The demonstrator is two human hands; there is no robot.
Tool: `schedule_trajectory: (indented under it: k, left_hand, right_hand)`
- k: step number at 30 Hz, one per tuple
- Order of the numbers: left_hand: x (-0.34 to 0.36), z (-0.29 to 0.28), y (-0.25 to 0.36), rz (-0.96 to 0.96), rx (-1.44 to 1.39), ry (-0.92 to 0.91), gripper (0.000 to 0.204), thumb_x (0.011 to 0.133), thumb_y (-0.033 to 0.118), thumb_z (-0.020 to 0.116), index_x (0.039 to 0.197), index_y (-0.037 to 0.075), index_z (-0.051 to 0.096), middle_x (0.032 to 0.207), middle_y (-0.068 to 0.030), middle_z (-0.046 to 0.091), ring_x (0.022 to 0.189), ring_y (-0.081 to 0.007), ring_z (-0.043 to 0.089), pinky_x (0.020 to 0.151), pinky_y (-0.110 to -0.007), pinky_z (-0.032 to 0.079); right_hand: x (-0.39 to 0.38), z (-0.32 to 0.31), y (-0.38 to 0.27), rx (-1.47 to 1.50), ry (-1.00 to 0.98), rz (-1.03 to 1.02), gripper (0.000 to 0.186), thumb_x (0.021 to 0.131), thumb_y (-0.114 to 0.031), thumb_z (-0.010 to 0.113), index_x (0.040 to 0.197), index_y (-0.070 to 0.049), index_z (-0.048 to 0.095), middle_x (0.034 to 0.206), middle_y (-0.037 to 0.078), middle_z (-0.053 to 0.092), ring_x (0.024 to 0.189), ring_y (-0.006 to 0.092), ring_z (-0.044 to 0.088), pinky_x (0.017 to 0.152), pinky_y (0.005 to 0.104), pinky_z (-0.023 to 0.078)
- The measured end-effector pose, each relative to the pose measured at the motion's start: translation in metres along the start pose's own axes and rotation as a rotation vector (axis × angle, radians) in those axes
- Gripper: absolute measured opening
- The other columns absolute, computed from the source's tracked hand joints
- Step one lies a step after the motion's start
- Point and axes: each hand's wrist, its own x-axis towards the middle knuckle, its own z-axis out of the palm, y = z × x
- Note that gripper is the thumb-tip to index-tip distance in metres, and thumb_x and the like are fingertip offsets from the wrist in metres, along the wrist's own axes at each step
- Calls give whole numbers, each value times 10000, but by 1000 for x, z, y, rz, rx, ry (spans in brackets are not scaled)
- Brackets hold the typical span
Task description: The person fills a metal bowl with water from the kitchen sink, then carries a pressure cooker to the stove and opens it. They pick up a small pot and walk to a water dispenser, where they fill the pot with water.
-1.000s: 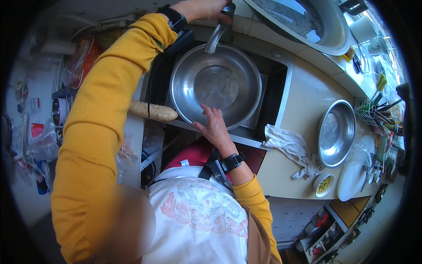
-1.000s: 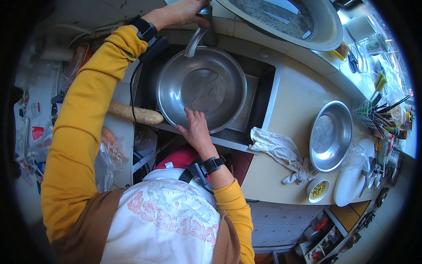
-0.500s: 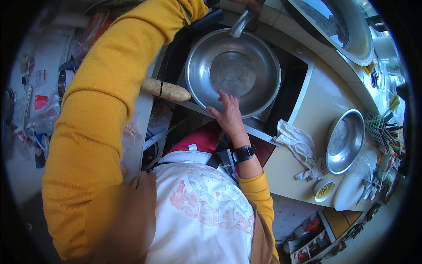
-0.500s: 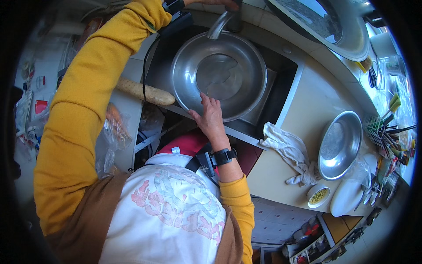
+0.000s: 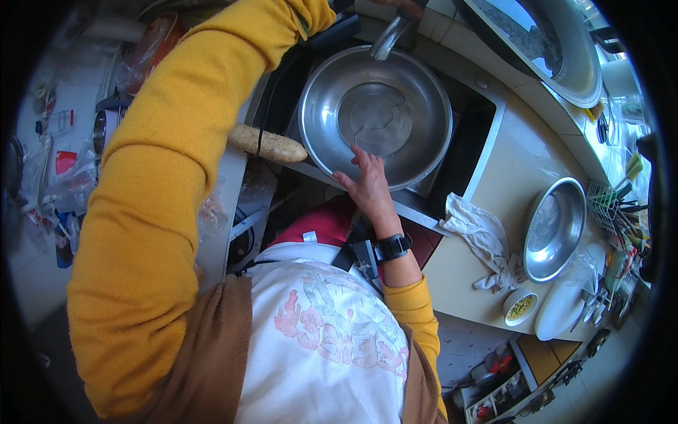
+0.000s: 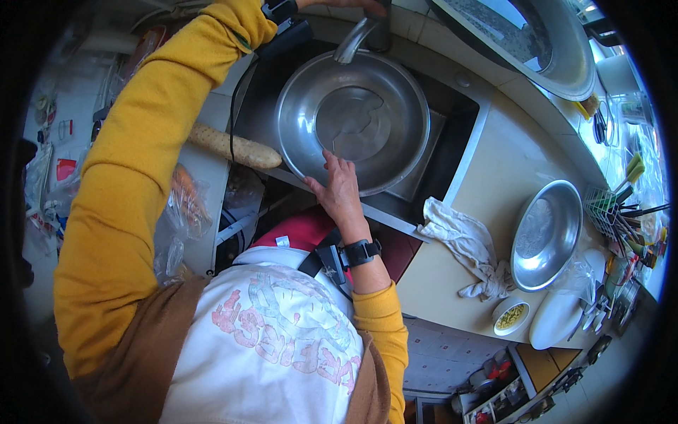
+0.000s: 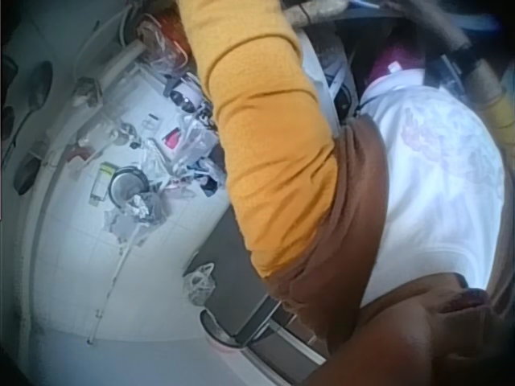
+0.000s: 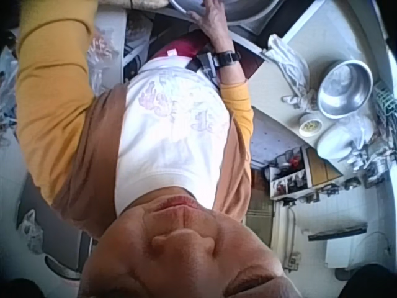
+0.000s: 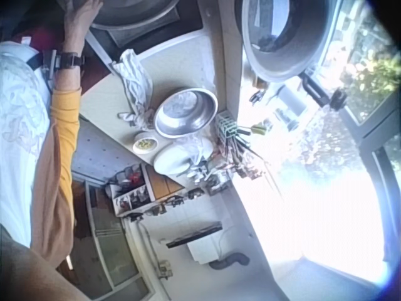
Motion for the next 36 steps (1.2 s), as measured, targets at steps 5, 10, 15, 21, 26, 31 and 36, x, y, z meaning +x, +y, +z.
schedule_trajectory:
  k: [5,10,15,21,26,31,36]
  left_hand:
    - [-3,-1,1,36,-5,-28,483,780,310,729,1067,-43,566,964,-266,654,947,-426,625,808,-470,502]
    - [3,2,1,-55,41,-16,513,773,308,740,1095,-46,555,970,-275,651,946,-429,624,799,-476,502]
    - [2,2,-2,35,35,4,518,774,325,737,1077,-50,548,927,-277,650,914,-435,627,780,-479,506]
    - [5,-3,1,15,24,-52,561,776,342,740,1095,-71,533,918,-293,641,908,-438,628,775,-484,502]
    - [5,2,-7,63,-2,-35,615,781,344,751,1128,-100,505,936,-310,634,927,-451,621,781,-480,502]
    - [5,4,-9,83,9,-18,647,776,341,767,1132,-121,486,958,-325,627,948,-456,615,788,-480,501]
    - [5,-4,-3,55,19,-62,631,778,335,764,1127,-115,491,946,-319,628,944,-456,614,781,-480,501]
  right_hand:
    - [0,0,2,1,8,-23,637,737,-202,800,1271,1,517,1003,163,614,978,340,533,895,425,451]
    - [-1,-2,0,15,-28,33,640,773,-217,783,1313,-19,505,1056,163,607,1034,327,528,941,410,439]
    - [-1,-3,3,10,-16,42,644,769,-229,788,1312,-27,507,1067,166,611,1046,328,532,945,412,442]
    - [-3,-5,5,19,14,16,657,738,-205,797,1286,16,509,1059,187,621,1025,354,538,937,423,448]
    - [-4,-7,4,37,1,40,653,745,-205,789,1294,8,507,1075,180,619,1044,347,532,958,417,437]
    - [-5,-8,4,42,-10,52,651,748,-208,788,1297,0,508,1087,180,616,1051,342,530,962,414,434]
    - [-5,-6,6,36,0,41,653,748,-214,789,1297,2,508,1081,179,618,1047,341,531,960,411,435]
